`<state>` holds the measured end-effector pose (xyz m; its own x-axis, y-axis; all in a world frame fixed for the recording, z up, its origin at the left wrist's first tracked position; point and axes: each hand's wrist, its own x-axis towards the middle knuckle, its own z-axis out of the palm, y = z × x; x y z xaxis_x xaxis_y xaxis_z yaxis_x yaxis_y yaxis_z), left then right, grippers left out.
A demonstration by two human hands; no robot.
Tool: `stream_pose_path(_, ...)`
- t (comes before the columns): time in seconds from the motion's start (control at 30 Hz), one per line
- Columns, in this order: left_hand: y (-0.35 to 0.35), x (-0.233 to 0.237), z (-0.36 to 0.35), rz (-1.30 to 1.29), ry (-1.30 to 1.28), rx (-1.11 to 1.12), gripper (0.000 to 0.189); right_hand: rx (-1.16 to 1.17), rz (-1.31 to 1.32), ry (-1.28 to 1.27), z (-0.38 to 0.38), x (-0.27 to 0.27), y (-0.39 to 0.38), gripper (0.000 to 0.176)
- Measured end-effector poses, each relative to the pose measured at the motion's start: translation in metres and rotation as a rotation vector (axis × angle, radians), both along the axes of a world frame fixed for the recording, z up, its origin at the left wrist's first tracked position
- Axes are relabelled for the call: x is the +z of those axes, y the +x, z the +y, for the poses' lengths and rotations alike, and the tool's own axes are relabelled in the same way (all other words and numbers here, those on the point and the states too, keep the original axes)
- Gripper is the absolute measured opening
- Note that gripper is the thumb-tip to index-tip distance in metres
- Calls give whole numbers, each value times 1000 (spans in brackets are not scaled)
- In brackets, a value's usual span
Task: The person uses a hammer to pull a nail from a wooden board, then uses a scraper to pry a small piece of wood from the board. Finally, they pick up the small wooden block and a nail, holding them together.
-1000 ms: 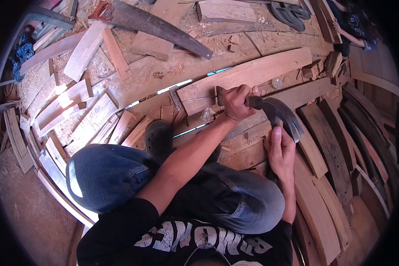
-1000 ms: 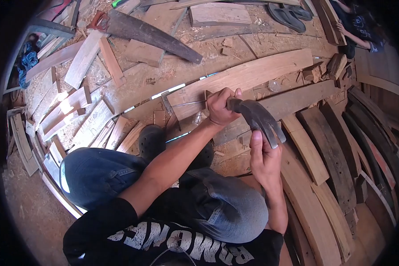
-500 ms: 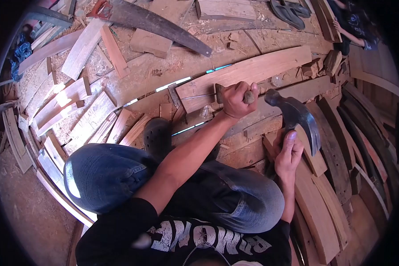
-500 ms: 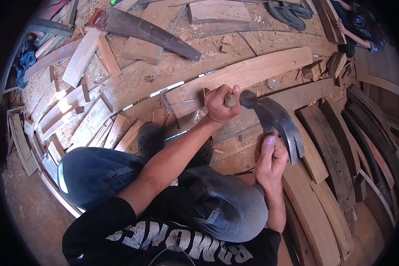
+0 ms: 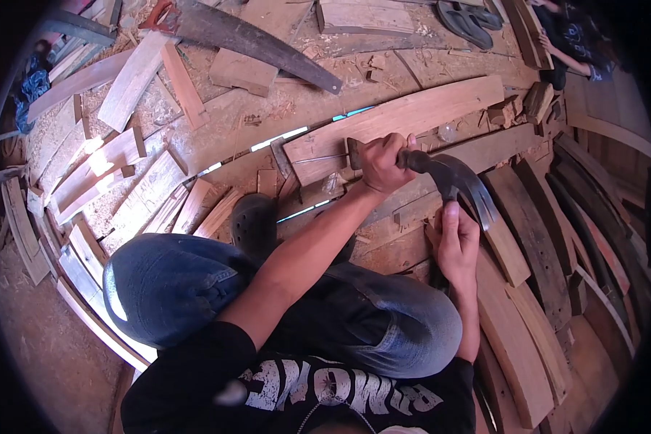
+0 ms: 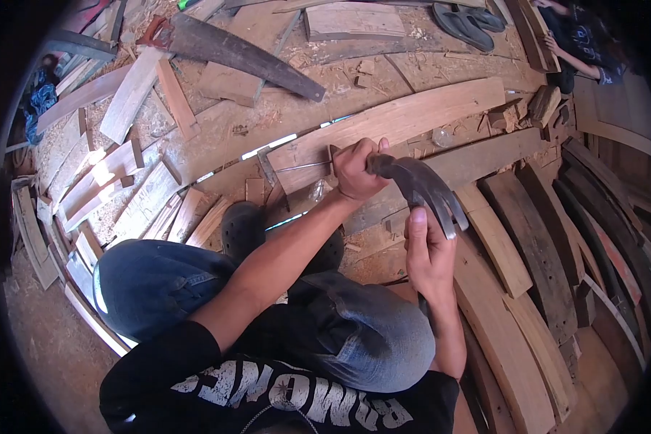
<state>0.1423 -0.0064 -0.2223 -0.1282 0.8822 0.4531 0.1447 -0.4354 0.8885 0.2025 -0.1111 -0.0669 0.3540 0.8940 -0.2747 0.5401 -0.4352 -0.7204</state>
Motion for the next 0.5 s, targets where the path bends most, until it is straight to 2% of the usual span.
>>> stream_pose_path(0.1, 0, 0, 0, -17, 17, 12, 33, -303, 231, -44, 1, 17, -10, 43)
stream_pose_path(0.2, 2, -2, 0, -28, 12, 10, 33, -192, 229, 4, -5, 6, -1, 43)
stream_pose_path(0.23, 1, -1, -1, -30, 15, 8, 33, -126, 155, 16, -3, -4, -4, 50)
stream_pose_path(0.27, -1, 0, -4, -11, -1, -17, 32, -102, 132, -17, -1, -6, -6, 49)
stream_pose_path(0.43, -9, 1, -2, -47, 21, -122, 25, -190, 161, 31, -3, -8, 4, 46)
stream_pose_path(0.47, -12, -1, 0, -61, -56, -120, 26, -189, 162, 30, -4, -13, 7, 46)
stream_pose_path(0.5, -17, -1, 1, -72, -134, -122, 26, -284, 208, 20, -6, -21, 11, 44)
